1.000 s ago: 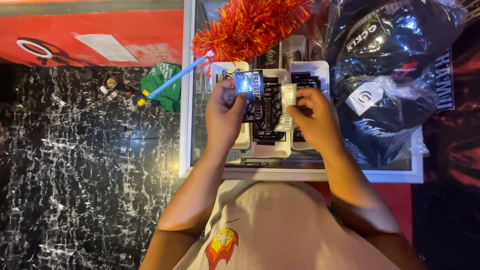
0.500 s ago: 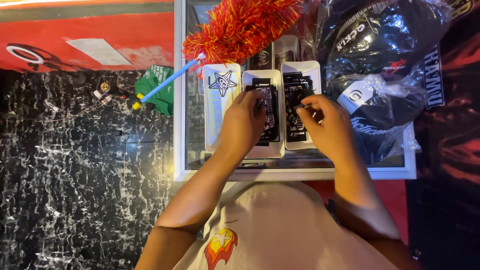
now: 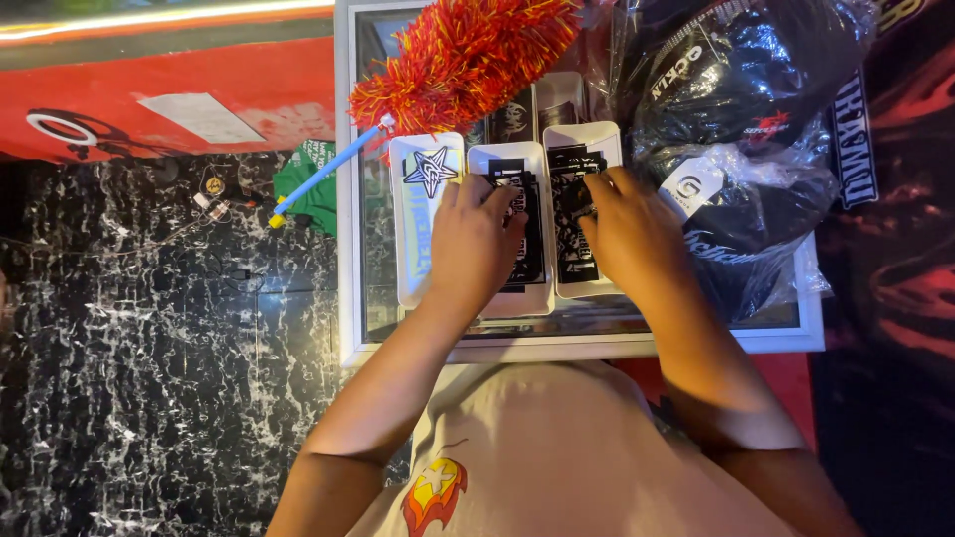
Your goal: Sorting and organizing stickers into plastic bins on a display counter
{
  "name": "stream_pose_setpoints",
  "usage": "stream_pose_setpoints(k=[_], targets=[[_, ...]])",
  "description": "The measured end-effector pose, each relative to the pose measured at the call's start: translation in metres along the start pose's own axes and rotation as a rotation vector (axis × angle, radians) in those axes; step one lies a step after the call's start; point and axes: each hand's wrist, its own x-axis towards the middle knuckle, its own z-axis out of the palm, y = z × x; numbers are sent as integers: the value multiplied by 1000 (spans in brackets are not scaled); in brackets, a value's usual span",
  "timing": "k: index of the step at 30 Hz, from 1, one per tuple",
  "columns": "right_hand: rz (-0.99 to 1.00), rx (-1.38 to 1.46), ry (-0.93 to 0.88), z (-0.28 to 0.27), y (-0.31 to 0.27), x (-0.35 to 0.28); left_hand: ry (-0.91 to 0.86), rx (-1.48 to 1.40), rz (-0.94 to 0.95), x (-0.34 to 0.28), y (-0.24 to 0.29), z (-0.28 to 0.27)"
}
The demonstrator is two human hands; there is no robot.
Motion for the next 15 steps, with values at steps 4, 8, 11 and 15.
stream_pose_setpoints(k=[4,8,11,15], targets=[[94,16,-55,3,-5,9,22,-35,15,-6,-4,11],[93,42,-141,6,-5,12,64,-95,3,-11,-3,8],[125,107,-151,24,8,12,68,-162,5,-8,2,4],[142,368,65,12,16,9,58,-307,-9,-6,8,0]])
